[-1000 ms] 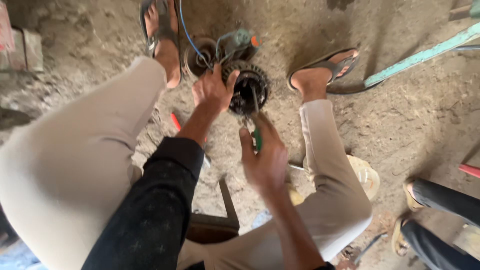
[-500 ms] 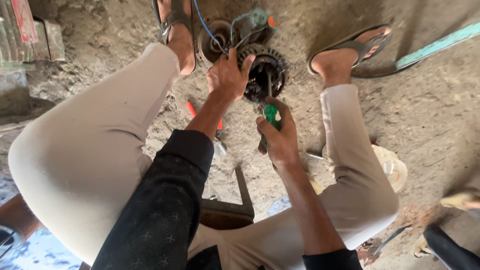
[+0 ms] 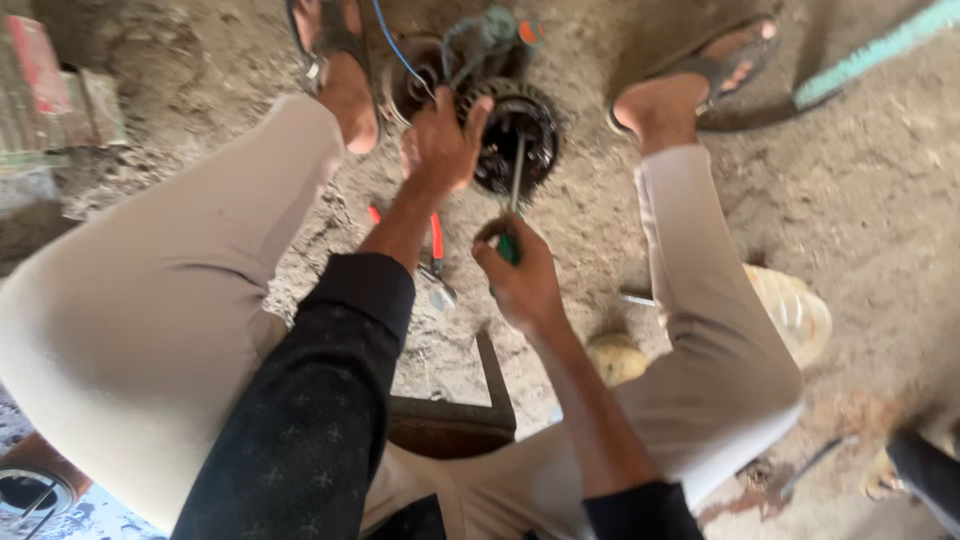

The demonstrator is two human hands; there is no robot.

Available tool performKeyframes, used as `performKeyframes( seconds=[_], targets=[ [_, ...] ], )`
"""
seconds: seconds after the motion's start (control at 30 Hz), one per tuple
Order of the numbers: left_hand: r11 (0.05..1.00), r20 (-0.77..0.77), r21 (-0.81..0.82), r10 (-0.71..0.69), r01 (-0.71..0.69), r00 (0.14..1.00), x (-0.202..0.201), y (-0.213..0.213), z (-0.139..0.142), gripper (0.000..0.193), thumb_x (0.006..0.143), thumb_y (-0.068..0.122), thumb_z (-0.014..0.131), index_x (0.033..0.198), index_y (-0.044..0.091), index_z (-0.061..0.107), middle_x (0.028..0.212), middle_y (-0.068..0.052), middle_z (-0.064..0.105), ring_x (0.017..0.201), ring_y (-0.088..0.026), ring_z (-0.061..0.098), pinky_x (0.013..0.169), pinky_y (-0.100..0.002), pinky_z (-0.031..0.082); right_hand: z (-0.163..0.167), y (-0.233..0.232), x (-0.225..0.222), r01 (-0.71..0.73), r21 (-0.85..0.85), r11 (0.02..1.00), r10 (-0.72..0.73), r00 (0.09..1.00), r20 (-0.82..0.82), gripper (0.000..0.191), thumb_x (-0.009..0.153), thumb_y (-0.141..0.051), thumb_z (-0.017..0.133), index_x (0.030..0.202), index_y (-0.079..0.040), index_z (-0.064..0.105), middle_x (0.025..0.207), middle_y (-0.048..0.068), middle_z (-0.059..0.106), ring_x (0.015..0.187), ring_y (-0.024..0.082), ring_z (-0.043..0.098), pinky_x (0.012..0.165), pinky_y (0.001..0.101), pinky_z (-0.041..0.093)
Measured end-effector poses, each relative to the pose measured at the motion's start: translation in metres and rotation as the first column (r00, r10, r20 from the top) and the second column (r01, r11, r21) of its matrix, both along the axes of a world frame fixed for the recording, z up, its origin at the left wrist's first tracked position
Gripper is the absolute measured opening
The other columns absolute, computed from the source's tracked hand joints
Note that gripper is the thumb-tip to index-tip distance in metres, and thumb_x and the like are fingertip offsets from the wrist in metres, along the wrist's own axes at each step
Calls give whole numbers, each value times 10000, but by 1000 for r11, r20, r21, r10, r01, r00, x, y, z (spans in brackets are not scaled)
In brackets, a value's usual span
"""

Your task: The person sits on a chair working on a water pump assembly placed on the ground. They use a screwdriver on the pump housing, then use pliers with both hands to grip and work on a component inside the pump housing, repeatedly pulling and repositioning the pliers.

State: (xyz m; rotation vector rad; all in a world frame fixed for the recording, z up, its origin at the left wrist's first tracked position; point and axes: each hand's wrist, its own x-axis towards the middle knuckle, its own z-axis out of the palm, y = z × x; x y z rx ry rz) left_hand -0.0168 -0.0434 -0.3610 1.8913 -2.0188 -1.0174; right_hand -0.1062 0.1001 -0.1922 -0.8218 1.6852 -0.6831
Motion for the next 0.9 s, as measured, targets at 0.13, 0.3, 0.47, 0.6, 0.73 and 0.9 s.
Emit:
performKeyframes(
  seconds=[0.13,0.3,0.47,0.6,0.73,0.9],
  targets=[
    [1000,-7,0,-26,26,1000,0,-1,3,797,1024,715,322,1260,-21,522,1087,-280,658,995,-432,667,813,-591,529,42,-17,-25,55,245,968,-117,962,247,215,918,-260,666,1000,-83,577,674,-33,501,535,83,457,435,285,391],
    [993,7,116,-20,19,1000,1,-2,11,801,1010,722,303,1266,-4,522,988,-238,675,931,-376,698,789,-571,554,92,4,-67,289,128,949,-315,838,446,204,986,-269,636,1047,-80,592,727,-1,520,548,101,484,476,282,445],
    [997,-40,77,26,-23,999,2,-3,11,779,1003,726,353,1231,6,545,944,-208,698,858,-348,713,739,-550,560,28,34,-69,188,-86,978,-181,981,75,125,997,-162,651,1069,-85,584,763,-26,533,569,61,453,440,253,389],
    [954,-189,147,287,-262,939,9,9,-1,681,982,678,406,1260,95,621,973,-161,743,894,-333,724,778,-490,549,-48,56,-44,266,52,963,-250,947,-203,147,980,-182,654,1105,-109,631,712,14,543,590,113,515,511,307,416],
    [792,-193,8,600,-611,776,37,48,-26,552,1006,608,488,1179,112,655,1165,-121,728,1058,-323,704,883,-457,533,-108,73,-21,177,105,979,-134,936,-325,216,943,-229,670,1132,-130,638,737,75,635,682,239,651,660,397,511],
    [541,208,198,791,-817,575,87,113,-55,583,954,544,608,1251,44,584,1248,-220,631,1122,-389,628,935,-512,486,-150,84,-4,-33,316,948,150,924,-352,282,909,-297,684,1153,-157,667,808,139,684,813,345,695,757,478,530]
  ],
)
